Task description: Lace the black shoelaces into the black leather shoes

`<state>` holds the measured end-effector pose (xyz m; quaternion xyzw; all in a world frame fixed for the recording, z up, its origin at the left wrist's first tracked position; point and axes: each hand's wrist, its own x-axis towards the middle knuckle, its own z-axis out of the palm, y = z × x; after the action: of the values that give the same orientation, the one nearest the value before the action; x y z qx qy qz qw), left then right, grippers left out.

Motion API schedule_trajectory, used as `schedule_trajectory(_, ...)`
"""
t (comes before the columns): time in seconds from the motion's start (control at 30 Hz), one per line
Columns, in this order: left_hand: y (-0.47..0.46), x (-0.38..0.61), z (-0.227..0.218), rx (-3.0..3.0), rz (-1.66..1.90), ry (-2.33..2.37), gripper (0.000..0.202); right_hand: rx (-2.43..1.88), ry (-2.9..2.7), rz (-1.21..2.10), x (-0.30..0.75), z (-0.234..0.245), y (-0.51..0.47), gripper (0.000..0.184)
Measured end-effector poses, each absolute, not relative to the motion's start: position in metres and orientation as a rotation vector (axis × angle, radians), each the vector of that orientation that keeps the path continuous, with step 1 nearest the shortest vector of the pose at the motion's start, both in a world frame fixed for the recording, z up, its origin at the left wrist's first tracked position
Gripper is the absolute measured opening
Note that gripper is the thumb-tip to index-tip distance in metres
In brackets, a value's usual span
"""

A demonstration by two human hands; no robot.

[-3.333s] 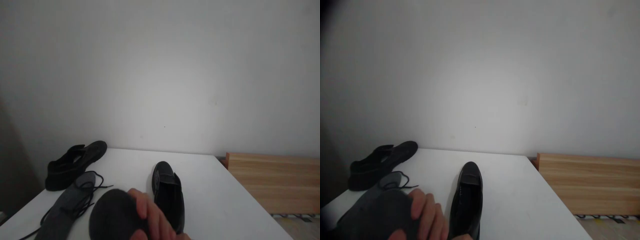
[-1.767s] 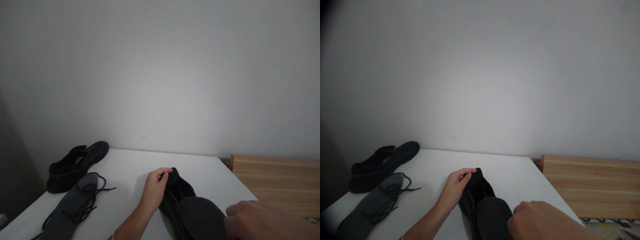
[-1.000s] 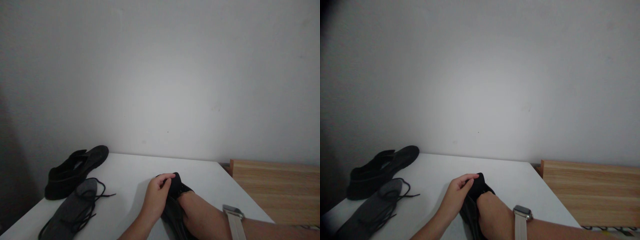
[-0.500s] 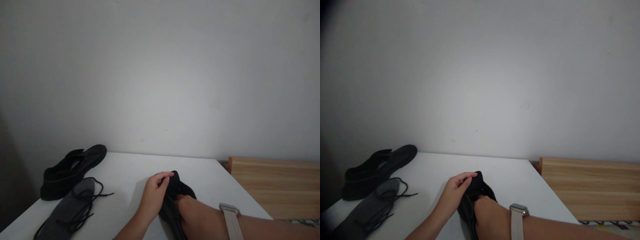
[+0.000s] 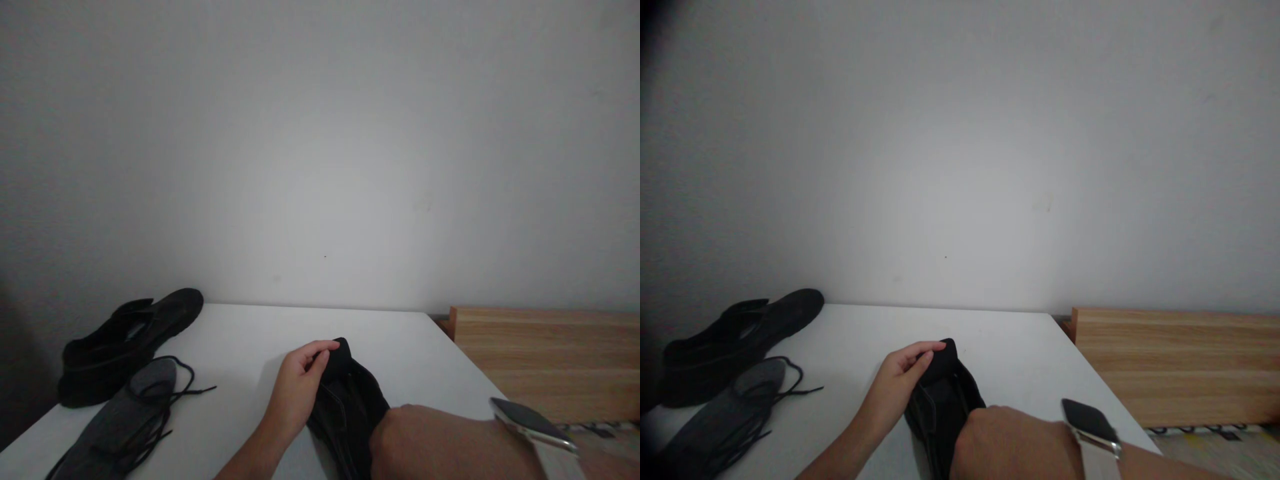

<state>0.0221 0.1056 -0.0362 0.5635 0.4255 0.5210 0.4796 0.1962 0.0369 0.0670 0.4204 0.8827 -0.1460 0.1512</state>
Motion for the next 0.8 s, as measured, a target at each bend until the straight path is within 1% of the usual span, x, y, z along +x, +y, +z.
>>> schedule_trajectory(0.07,0.105,0.022,-0.036,1.378,1.269,1.039,0.04,1.188,2.511,-0.288,0.188,0.059,0.043,0.023)
schedule_trajectory(0.17,0.105,0.022,-0.035,1.388,1.269,1.033,0.04,1.016,2.553,-0.151,0.176,0.057,0.051,0.036)
schedule_trajectory(0.23,0.105,0.022,-0.035,1.396,1.265,1.026,0.04,0.872,2.553,-0.149,0.171,0.06,0.055,0.045)
schedule_trajectory(0.33,0.105,0.021,-0.035,1.405,1.259,1.022,0.04,0.846,2.511,-0.181,0.169,0.061,0.055,0.054)
schedule_trajectory(0.4,0.105,0.02,-0.035,1.408,1.258,1.022,0.039,0.952,2.514,-0.188,0.166,0.056,0.053,0.054)
schedule_trajectory(0.5,0.104,0.02,-0.035,1.408,1.261,1.021,0.038,1.283,2.45,-0.153,0.159,0.045,0.048,0.047)
schedule_trajectory(0.57,0.104,0.02,-0.034,1.41,1.265,1.021,0.037,1.409,2.404,-0.133,0.154,0.037,0.045,0.049)
schedule_trajectory(0.7,0.103,0.021,-0.033,1.418,1.269,1.029,0.036,1.365,2.45,-0.083,0.151,0.024,0.047,0.053)
schedule_trajectory(0.8,0.103,0.022,-0.032,1.423,1.266,1.029,0.037,1.377,2.491,-0.065,0.149,0.017,0.048,0.05)
